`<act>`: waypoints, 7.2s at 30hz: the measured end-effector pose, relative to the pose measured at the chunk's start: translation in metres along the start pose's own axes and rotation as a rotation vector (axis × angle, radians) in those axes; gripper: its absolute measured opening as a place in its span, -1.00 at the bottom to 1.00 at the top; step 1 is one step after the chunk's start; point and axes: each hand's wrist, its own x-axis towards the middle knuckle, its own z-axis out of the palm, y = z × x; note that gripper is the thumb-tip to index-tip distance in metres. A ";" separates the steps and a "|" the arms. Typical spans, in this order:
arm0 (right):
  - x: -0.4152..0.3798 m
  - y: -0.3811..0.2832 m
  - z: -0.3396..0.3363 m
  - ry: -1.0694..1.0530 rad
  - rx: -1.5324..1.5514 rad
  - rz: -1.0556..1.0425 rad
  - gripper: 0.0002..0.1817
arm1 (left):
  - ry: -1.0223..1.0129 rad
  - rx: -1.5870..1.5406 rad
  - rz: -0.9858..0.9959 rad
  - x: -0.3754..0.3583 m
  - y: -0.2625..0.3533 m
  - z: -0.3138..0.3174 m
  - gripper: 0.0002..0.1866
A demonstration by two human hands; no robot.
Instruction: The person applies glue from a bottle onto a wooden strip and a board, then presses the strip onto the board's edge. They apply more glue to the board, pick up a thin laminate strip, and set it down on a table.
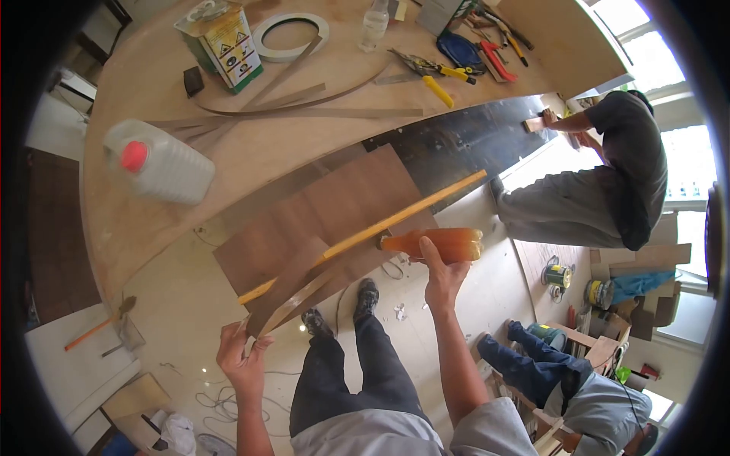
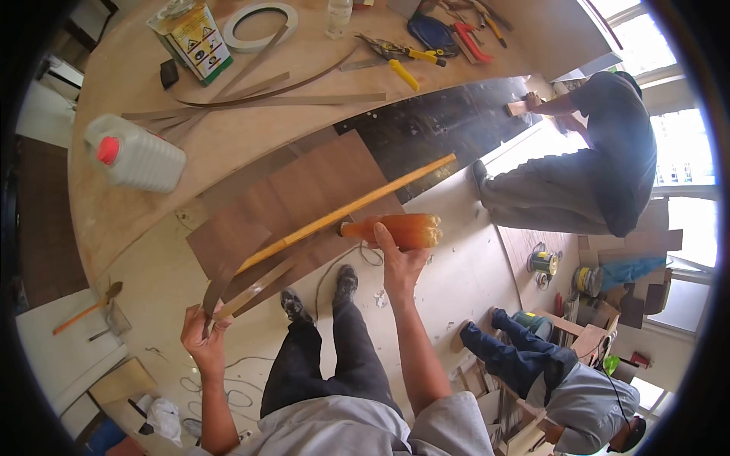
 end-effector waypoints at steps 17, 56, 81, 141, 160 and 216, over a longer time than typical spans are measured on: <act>-0.020 0.006 0.018 0.016 -0.071 -0.035 -0.67 | -0.041 0.009 0.043 0.003 0.008 -0.013 -0.40; -0.027 0.024 0.037 0.134 -0.400 -0.163 -0.41 | -0.226 -0.031 0.130 0.002 -0.022 -0.055 -0.33; -0.036 0.024 0.049 -0.076 -0.620 -0.356 -0.48 | -0.154 -0.159 -0.061 0.001 -0.024 -0.048 -0.40; -0.033 0.014 -0.026 0.265 0.412 0.272 -0.41 | -0.034 -0.400 -0.139 -0.006 -0.028 -0.070 -0.47; -0.042 0.017 -0.039 0.242 0.541 0.248 -0.53 | -0.032 -0.298 -0.074 -0.007 -0.022 -0.061 -0.46; -0.109 0.040 0.057 -0.195 -0.783 -0.376 -0.52 | -0.082 -0.220 -0.006 -0.009 -0.043 -0.052 -0.43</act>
